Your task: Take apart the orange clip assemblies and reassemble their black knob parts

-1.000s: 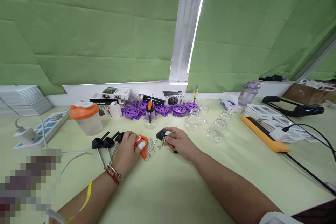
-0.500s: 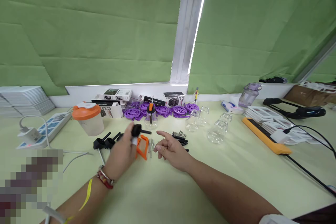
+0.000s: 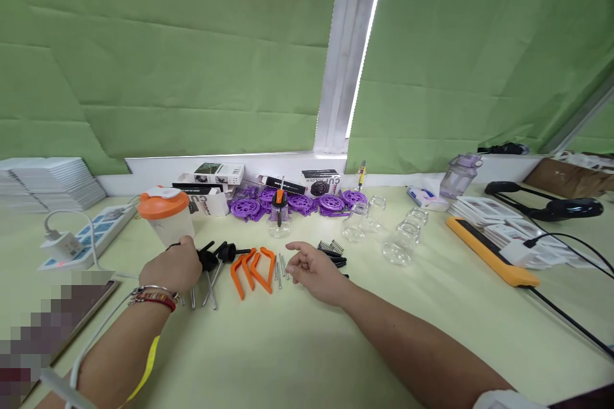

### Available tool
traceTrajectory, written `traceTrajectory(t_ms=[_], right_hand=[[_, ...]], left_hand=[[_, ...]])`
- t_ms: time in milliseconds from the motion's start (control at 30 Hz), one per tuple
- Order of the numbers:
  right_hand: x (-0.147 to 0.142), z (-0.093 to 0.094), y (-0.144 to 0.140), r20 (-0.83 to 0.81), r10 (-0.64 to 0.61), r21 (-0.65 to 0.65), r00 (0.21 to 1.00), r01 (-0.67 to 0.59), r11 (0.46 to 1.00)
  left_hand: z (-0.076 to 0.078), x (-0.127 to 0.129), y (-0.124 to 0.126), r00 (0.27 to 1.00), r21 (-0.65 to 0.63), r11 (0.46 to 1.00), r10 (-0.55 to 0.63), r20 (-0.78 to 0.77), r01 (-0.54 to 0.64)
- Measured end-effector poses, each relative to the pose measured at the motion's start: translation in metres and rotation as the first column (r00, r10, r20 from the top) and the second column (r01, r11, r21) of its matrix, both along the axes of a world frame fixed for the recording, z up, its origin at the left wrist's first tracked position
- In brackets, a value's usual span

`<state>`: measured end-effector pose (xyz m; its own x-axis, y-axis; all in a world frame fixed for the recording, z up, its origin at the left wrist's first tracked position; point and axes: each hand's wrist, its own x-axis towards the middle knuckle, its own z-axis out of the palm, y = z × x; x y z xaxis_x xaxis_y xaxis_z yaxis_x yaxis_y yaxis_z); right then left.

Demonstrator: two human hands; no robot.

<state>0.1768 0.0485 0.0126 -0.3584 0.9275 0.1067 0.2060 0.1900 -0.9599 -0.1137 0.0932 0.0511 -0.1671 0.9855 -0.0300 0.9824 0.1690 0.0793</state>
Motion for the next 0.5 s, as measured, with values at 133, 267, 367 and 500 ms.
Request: traceTrajectory(t_ms=[133,267,367,500], right_hand=[[0.001,0.011,0.034,0.129,-0.245,0.176,0.961,0.221,0.959],[-0.006,0.02,0.084,0.196,-0.397,0.283,0.897,0.336,0.898],[-0.018,0.015,0.114,0.225,-0.456,0.312,0.861,0.38,0.871],[-0.03,-0.001,0.132,0.265,-0.456,0.203,0.849,0.414,0.888]], left_hand=[[-0.005,0.004,0.001,1.0,-0.052,0.998,-0.027,-0.012,0.026],[-0.008,0.006,0.001,0.999,-0.051,0.998,-0.039,-0.027,0.038],[-0.009,0.008,-0.001,0.998,-0.031,0.999,-0.034,-0.058,0.033],[-0.005,0.016,-0.006,0.992,0.001,0.999,-0.051,-0.113,0.052]])
